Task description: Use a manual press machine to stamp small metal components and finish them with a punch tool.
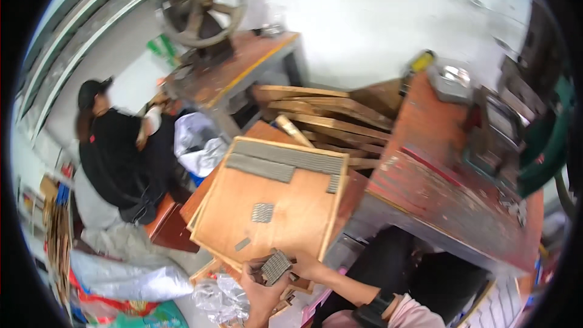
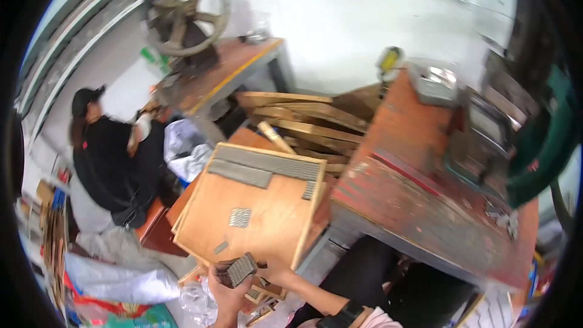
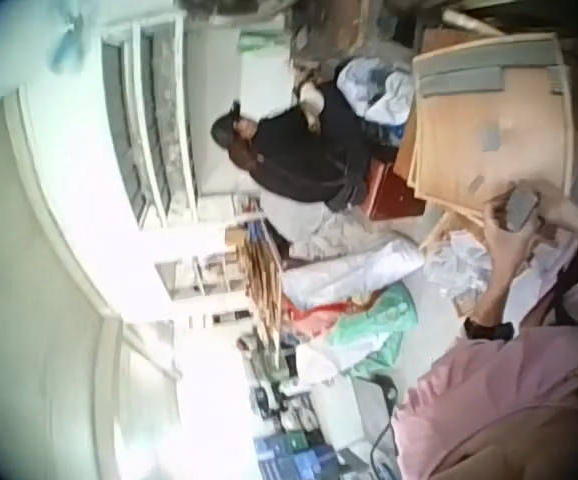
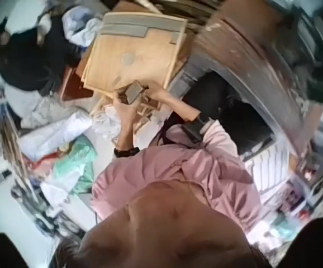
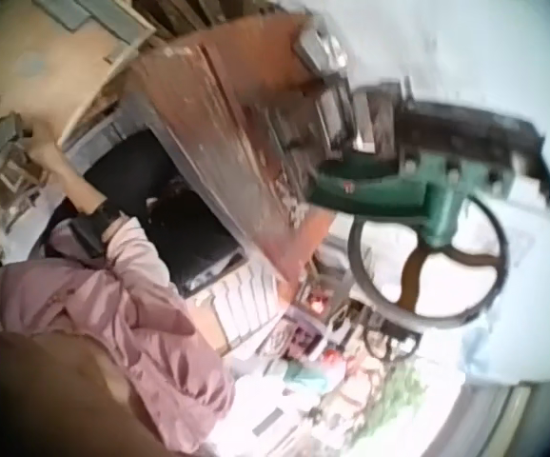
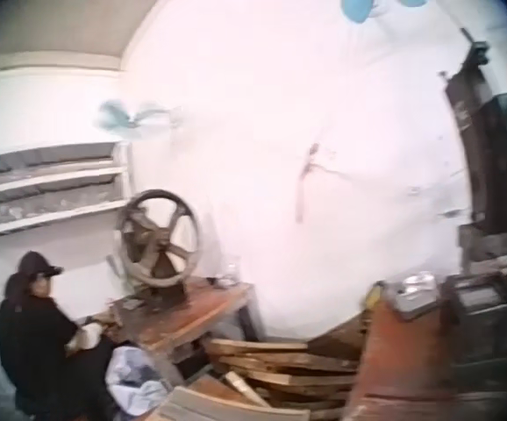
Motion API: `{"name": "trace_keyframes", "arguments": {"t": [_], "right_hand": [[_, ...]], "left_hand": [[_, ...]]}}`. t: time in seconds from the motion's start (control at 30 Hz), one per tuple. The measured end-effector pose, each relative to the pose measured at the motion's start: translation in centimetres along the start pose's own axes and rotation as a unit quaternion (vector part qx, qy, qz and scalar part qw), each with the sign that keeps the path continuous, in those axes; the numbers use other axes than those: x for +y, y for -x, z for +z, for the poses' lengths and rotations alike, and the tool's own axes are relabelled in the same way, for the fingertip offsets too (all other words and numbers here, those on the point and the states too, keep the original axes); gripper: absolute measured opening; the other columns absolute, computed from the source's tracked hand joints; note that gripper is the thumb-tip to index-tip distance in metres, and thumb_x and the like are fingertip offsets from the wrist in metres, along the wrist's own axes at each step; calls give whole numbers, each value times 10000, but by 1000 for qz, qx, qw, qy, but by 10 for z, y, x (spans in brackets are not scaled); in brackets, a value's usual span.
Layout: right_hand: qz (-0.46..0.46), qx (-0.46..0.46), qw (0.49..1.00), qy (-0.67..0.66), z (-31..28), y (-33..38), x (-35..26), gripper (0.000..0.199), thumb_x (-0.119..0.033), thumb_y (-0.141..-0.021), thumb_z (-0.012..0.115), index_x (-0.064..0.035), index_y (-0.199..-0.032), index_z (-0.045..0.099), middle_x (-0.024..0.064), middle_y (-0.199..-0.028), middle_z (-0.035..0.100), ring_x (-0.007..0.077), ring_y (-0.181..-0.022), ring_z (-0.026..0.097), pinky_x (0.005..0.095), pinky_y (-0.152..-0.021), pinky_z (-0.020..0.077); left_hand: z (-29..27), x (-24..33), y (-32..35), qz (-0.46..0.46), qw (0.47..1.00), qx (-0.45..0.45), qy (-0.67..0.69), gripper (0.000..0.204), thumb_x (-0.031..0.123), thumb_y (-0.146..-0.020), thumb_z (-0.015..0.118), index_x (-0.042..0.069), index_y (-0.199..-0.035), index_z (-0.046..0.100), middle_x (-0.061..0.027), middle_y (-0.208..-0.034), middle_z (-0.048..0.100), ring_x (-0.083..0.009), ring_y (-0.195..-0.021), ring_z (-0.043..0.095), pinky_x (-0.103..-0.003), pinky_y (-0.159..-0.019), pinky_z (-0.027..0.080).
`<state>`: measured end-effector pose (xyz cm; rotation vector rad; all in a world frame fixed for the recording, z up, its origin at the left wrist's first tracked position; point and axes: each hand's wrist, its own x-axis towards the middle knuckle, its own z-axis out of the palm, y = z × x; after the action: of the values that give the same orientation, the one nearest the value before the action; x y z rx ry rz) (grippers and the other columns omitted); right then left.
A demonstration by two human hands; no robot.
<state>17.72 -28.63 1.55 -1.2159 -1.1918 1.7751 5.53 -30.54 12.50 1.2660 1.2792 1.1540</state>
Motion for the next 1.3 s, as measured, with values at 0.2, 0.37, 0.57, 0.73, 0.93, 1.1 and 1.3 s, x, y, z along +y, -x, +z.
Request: {"name": "trace_keyframes", "arguments": {"t": [0.2,0.37,0.57,0.73,0.93,1.1,1.3], "right_hand": [[-62,34,911,-406,-59,164,-5,525,-137,-918,596,32,-1344,339,117,-1014,585,214,-949,632,338,-784,528],[-207,236,880,-355,-92,312,-41,482,-100,-905,600,14,-1298,346,170,-1141,525,312,-1046,610,404,-887,517],[-344,419,782,-309,-105,389,-78,626,-99,-895,612,10,-1398,257,142,-1115,527,323,-1035,618,453,-910,510],[-356,459,749,-320,-115,403,-81,578,-108,-921,573,17,-1391,261,173,-1128,555,313,-1039,619,430,-911,516],[-315,539,722,-298,-141,393,-86,395,-91,-938,541,51,-1266,374,173,-1132,562,304,-1030,620,414,-892,533],[-335,615,701,-137,-160,387,-92,287,-56,-927,567,45,-1178,472,102,-1056,601,174,-1031,600,311,-847,510],[-233,653,721,11,-172,378,-96,249,-42,-900,602,10,-1123,503,66,-1037,610,96,-928,575,254,-793,472]], "left_hand": [[57,30,-14,44,988,-124,83,499,-74,-638,723,14,-1014,406,-162,-1047,541,-208,-924,613,-340,-830,543],[152,52,-3,78,926,-351,117,515,-59,-629,752,23,-1001,406,-123,-1000,524,-187,-923,594,-339,-844,529],[295,81,50,229,837,-494,55,486,115,-645,813,17,-959,455,-120,-839,609,-157,-806,612,-303,-738,499],[335,96,64,259,823,-505,-18,517,116,-643,780,20,-1040,463,-173,-913,623,-279,-859,640,-360,-788,491],[330,90,54,450,731,-481,-178,522,133,-655,740,-4,-1114,532,-181,-1020,577,-368,-997,498,-446,-883,408],[331,86,57,452,736,-482,-148,575,156,-656,775,-4,-1161,551,-171,-1044,575,-343,-1004,500,-418,-879,424],[331,88,55,413,753,-503,-99,561,120,-671,758,-35,-1165,542,-183,-997,593,-362,-945,520,-435,-840,435]]}}
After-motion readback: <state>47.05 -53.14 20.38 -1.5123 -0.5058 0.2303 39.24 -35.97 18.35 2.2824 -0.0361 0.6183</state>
